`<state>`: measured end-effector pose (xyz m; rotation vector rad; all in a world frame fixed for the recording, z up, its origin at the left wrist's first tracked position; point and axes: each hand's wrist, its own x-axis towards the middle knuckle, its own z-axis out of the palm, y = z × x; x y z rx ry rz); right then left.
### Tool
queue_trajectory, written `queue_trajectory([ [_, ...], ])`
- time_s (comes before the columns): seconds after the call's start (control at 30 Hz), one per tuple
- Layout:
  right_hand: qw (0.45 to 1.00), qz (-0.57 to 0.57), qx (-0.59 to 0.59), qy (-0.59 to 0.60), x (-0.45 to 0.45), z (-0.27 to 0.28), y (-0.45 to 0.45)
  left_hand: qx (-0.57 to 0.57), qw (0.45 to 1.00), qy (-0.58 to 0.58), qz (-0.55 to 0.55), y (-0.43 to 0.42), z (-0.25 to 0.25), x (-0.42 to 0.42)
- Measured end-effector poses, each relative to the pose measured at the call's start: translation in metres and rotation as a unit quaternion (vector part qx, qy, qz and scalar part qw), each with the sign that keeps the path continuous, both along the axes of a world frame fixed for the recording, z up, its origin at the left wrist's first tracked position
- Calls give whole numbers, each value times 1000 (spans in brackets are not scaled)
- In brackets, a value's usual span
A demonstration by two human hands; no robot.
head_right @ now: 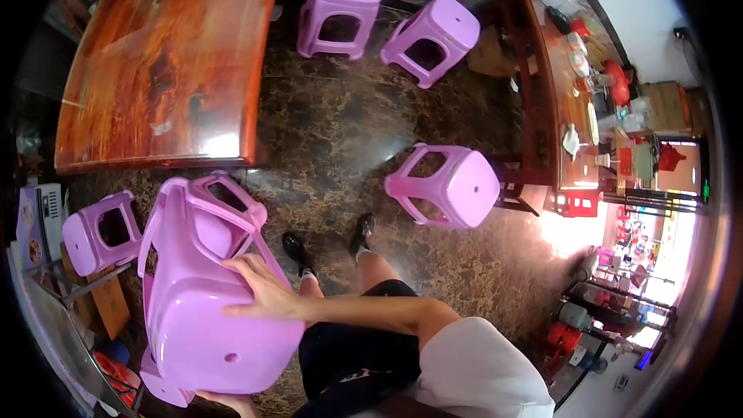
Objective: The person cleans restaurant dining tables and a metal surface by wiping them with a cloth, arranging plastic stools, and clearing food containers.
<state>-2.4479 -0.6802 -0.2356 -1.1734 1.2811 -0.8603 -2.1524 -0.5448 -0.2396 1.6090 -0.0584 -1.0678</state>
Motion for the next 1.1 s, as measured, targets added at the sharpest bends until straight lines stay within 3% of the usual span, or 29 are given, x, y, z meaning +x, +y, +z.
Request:
queue_trajectory([
  [0.1, 999, -24, 9, 30, -43, 27, 49, 117, 984, -101, -87, 33, 18, -26],
  [0.3, 980, -166, 111, 10, -159, 46, 184, 219, 914, -132, -314, 69, 10, -92],
  [0.37, 951, -274, 111, -89, -193, 28, 212, 181, 891, -123, -399, 54, -5, -128],
  [0.53, 934, -316, 129, 103, -328, -71, 219, -20, 870, -8, -492, -71, -106, -316],
  [0.6, 866, -448, 207, 81, -371, -149, 253, -17, 877, 36, -478, -110, -177, -386],
  [0.67, 782, -584, 217, -18, -418, -262, 331, 12, 885, 59, -462, -133, -237, -440],
  [0.73, 595, -670, 436, -86, -461, -263, 381, 89, 876, 38, -472, -145, -297, -465],
  [0.83, 504, -737, 439, -98, -502, -315, 444, 163, 886, 43, -432, -140, -340, -476],
  [0.87, 502, -742, 426, -124, -511, -316, 450, 176, 880, 35, -440, -134, -340, -479],
  [0.93, 503, -747, 395, -181, -537, -315, 447, 233, 763, -84, -597, -127, -353, -473],
  [0.97, 626, -670, 243, -317, -548, -362, 474, 233, 764, -82, -597, -120, -341, -482],
  [1.03, 604, -679, 257, -330, -557, -371, 453, 212, 776, -86, -588, -106, -334, -483],
  [1.1, 583, -679, 266, -359, -566, -350, 415, 147, 744, -51, -650, -79, -305, -486],
])
